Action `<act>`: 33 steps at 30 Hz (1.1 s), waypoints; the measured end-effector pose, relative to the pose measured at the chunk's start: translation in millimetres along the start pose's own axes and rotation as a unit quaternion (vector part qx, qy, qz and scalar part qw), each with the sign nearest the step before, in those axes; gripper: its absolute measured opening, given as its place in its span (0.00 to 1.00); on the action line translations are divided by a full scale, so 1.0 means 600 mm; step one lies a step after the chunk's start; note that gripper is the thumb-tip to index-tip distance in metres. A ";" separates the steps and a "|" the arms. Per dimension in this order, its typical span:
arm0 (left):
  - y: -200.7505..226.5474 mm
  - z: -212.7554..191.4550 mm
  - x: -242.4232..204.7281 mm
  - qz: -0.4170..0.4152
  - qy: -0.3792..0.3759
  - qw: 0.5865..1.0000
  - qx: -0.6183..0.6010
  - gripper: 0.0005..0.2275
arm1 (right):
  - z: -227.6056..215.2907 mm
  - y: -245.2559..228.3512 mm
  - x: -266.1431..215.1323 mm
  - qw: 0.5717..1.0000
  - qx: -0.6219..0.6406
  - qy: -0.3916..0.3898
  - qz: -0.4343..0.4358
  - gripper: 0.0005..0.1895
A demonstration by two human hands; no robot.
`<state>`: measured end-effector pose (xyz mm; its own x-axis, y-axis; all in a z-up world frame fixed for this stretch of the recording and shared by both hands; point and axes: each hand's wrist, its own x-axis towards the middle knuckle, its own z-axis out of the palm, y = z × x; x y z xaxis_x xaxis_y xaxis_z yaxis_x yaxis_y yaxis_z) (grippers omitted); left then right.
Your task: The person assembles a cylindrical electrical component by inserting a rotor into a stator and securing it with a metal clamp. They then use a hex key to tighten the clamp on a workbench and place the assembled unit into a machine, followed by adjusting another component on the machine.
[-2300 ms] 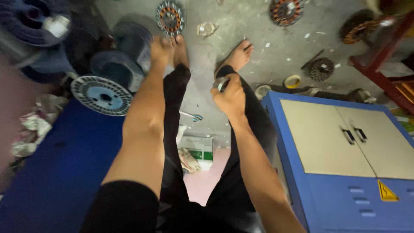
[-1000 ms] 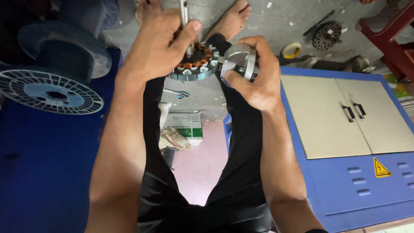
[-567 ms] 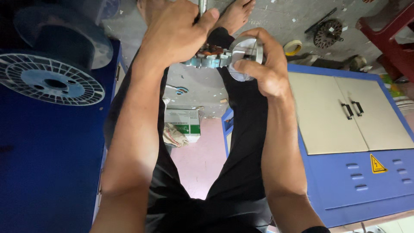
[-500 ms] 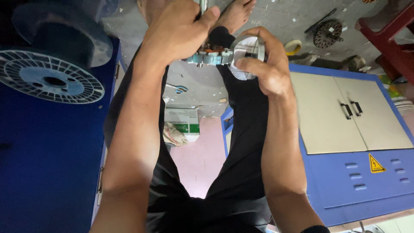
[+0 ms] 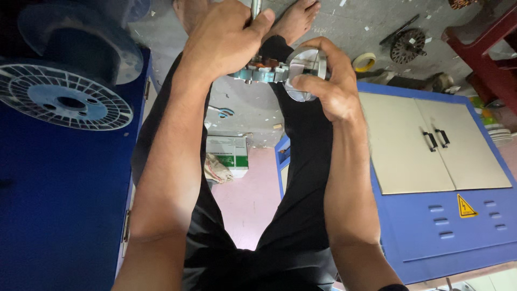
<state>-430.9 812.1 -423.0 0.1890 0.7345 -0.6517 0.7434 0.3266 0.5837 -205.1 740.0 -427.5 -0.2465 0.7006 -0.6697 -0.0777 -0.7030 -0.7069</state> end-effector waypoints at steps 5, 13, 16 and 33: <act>-0.028 0.001 0.020 0.087 0.003 0.994 0.073 0.24 | 0.005 0.005 0.009 0.996 -0.079 0.035 -0.038 0.25; -0.218 0.014 0.101 0.110 0.308 0.935 0.137 0.17 | 0.014 0.016 0.043 0.946 -0.134 0.290 0.060 0.24; -0.286 0.014 0.133 0.104 0.350 0.917 0.159 0.16 | 0.012 0.028 0.042 0.954 -0.083 0.287 0.011 0.25; -0.016 0.071 -0.343 0.165 0.135 0.975 0.066 0.12 | 0.123 0.169 -0.295 0.921 0.249 0.296 -0.040 0.27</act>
